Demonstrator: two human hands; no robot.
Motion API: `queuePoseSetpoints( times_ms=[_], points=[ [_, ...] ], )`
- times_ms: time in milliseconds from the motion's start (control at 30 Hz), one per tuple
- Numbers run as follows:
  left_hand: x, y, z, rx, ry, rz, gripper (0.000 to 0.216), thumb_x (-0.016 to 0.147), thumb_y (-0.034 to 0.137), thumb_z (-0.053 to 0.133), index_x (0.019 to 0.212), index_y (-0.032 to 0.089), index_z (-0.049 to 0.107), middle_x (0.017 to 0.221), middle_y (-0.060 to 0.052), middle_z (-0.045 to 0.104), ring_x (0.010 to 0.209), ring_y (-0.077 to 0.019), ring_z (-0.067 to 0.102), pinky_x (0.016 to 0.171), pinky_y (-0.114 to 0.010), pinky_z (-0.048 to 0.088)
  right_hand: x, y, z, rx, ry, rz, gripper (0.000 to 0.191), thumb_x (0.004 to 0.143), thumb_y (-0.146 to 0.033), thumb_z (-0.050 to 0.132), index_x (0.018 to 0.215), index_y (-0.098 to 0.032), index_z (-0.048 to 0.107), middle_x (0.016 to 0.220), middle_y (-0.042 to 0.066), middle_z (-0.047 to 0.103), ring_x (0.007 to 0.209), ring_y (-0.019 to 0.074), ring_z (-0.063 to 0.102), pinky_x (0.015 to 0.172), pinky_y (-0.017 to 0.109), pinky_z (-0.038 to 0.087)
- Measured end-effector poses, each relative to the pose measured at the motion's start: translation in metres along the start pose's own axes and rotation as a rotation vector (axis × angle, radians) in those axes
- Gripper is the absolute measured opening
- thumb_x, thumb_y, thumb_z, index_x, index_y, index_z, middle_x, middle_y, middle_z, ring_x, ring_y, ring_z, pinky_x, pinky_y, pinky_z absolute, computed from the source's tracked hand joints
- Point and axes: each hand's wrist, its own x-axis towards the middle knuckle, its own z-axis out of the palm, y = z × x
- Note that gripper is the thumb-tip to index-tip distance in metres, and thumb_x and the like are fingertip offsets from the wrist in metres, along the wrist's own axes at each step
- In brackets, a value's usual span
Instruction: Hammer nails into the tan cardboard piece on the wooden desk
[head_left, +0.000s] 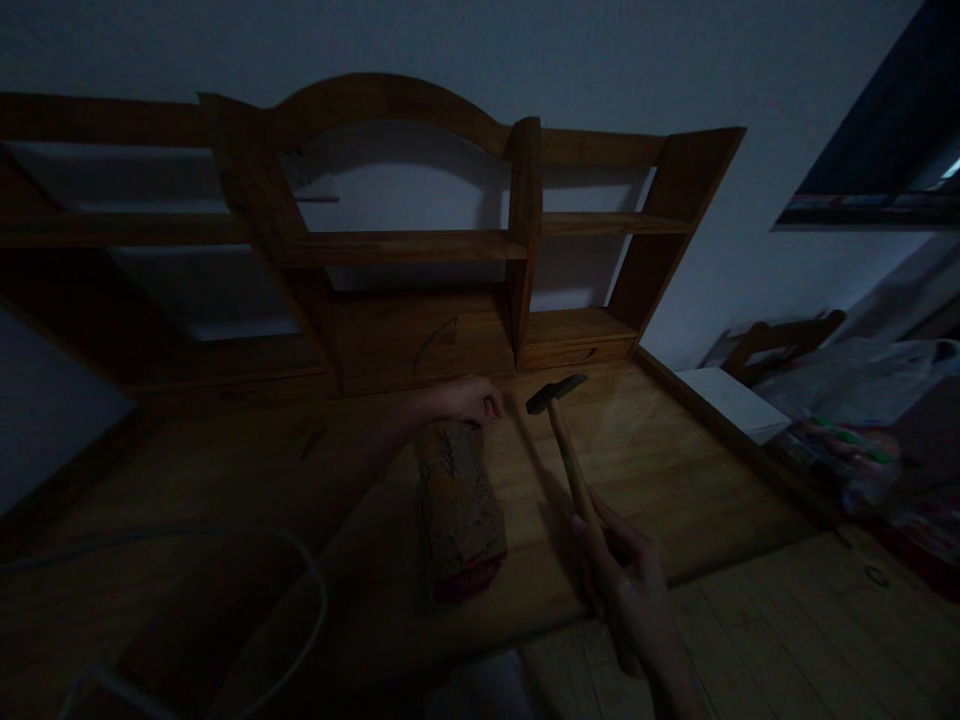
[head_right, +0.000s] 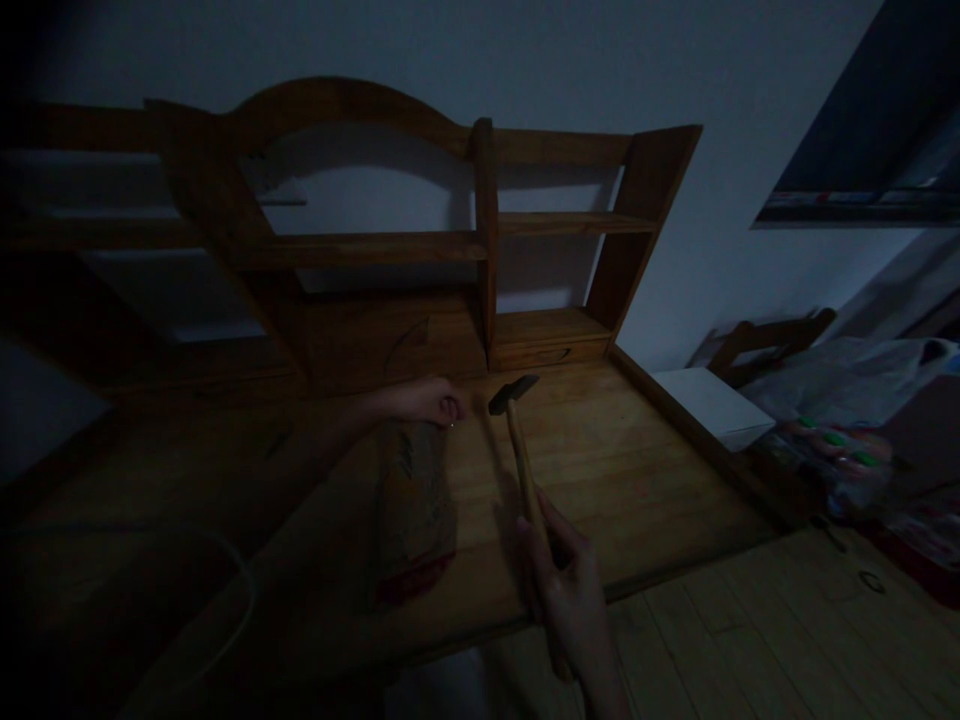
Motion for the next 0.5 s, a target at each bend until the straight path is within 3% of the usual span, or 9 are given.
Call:
queuePoseSetpoints(
  times_ms=[100, 200, 300, 400, 500],
  points=[
    [-0.02, -0.007, -0.02, -0.213, 0.221, 0.041, 0.02, 0.07, 0.022, 0.066, 0.089, 0.017, 0.072, 0.084, -0.004, 0.074, 0.075, -0.0157, 0.068, 0.067, -0.023, 0.051, 0.001, 0.0, 0.0, 0.0, -0.013, -0.021, 0.049, 0.086, -0.042, 0.06, 0.128, -0.018, 0.059, 0.108, 0.007, 0.068, 0.101, 0.0277, 0.062, 0.074, 0.032, 0.053],
    [-0.054, -0.021, -0.023, -0.355, 0.507, -0.014, 0.023, 0.071, 0.034, 0.07, 0.085, 0.016, 0.07, 0.084, -0.006, 0.074, 0.075, -0.0165, 0.069, 0.071, -0.026, 0.054, 0.0, 0.0, 0.0, 0.016, 0.005, 0.003, 0.051, 0.084, -0.043, 0.061, 0.129, -0.018, 0.059, 0.107, 0.007, 0.069, 0.101, 0.0285, 0.062, 0.073, 0.032, 0.054],
    [-0.089, -0.033, 0.0, -0.432, 0.764, -0.097, 0.03, 0.068, 0.042, 0.073, 0.08, 0.016, 0.067, 0.078, -0.005, 0.073, 0.071, -0.0177, 0.069, 0.067, -0.028, 0.056, 0.0, 0.002, 0.0, 0.017, 0.001, 0.058, 0.055, 0.081, -0.045, 0.065, 0.128, -0.017, 0.059, 0.094, 0.007, 0.071, 0.089, 0.0266, 0.066, 0.06, 0.027, 0.054],
    [-0.11, -0.039, 0.035, -0.569, 0.878, -0.127, 0.03, 0.071, 0.045, 0.071, 0.081, 0.017, 0.065, 0.078, -0.005, 0.073, 0.072, -0.0178, 0.07, 0.071, -0.03, 0.057, 0.0, 0.006, 0.0, 0.007, 0.016, 0.088, 0.054, 0.08, -0.047, 0.066, 0.125, -0.018, 0.061, 0.089, 0.007, 0.071, 0.083, 0.0243, 0.066, 0.054, 0.023, 0.052],
    [-0.111, -0.039, 0.061, -0.659, 0.944, -0.152, 0.029, 0.072, 0.044, 0.07, 0.081, 0.017, 0.064, 0.078, -0.004, 0.072, 0.074, -0.0181, 0.07, 0.071, -0.03, 0.057, 0.001, 0.006, 0.001, -0.03, 0.029, 0.104, 0.057, 0.077, -0.048, 0.069, 0.124, -0.017, 0.062, 0.088, 0.008, 0.071, 0.077, 0.0232, 0.066, 0.052, 0.023, 0.052]
  ],
)
